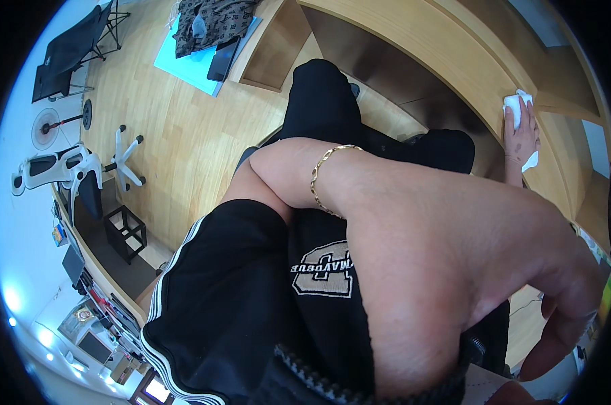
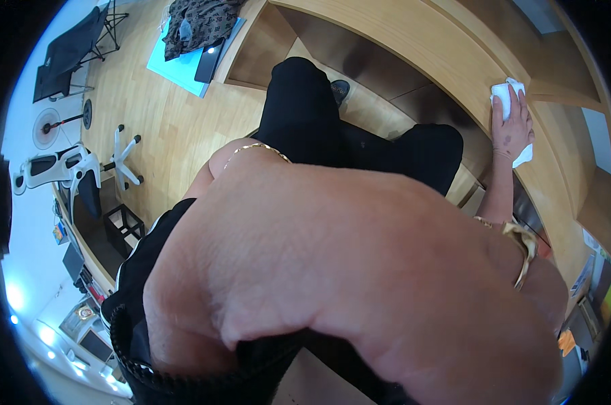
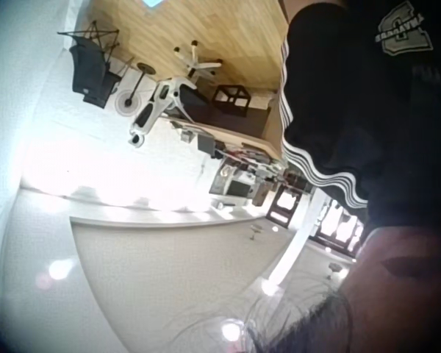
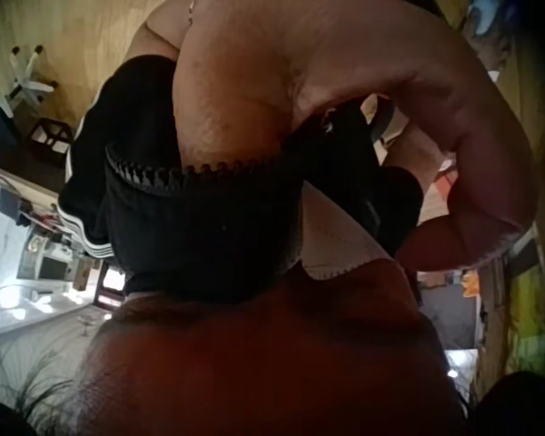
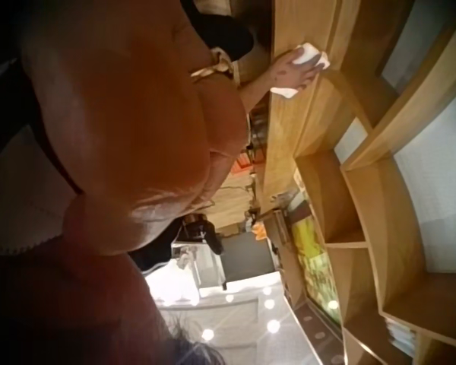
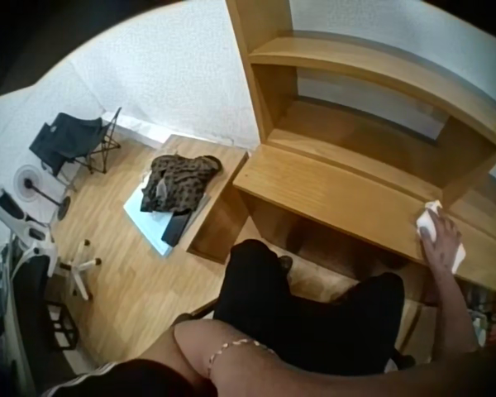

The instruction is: The person wipes a wooden shelf using a cloth, unfolds a white face mask, and wipes the wooden shelf again with the cloth.

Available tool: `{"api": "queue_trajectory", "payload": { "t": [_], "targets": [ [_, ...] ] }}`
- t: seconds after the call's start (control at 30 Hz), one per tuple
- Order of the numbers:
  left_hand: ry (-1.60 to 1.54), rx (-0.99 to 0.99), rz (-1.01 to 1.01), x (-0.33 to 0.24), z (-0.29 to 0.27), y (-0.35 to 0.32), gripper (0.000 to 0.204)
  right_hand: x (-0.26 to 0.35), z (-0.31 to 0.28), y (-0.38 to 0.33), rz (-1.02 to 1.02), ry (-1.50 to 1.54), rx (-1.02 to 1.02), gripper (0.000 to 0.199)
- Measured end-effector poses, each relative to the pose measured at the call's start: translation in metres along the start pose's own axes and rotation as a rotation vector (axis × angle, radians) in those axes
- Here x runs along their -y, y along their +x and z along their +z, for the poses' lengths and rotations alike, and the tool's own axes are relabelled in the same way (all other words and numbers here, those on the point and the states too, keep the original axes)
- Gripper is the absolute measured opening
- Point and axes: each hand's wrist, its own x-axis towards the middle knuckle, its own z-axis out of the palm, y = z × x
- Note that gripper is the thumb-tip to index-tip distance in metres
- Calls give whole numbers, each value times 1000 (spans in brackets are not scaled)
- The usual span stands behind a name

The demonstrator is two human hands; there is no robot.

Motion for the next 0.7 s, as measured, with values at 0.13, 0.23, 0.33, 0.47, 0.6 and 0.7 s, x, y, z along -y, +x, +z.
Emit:
{"api": "queue_trajectory", "payload": {
  "t": [0.13, 0.23, 0.33, 0.47, 0.6, 0.7],
  "targets": [
    [8, -73, 93, 10, 10, -5, 26, 2, 0, -6, 14, 8, 15, 53],
    [5, -136, 179, 18, 11, -10, 24, 3, 1, -8, 10, -1, 14, 53],
    [-19, -169, 260, 27, 7, -11, 26, 1, -2, -8, 1, -15, 17, 54],
    [-61, -145, 356, 29, 0, -3, 32, 4, -20, -5, 2, -19, 23, 55],
    [211, 267, 371, 19, -47, -11, 36, 20, -22, 2, -4, 30, 1, 54],
    [321, 435, 451, 28, -59, -20, 53, 22, -28, -2, 5, 61, 34, 54]
  ]
}}
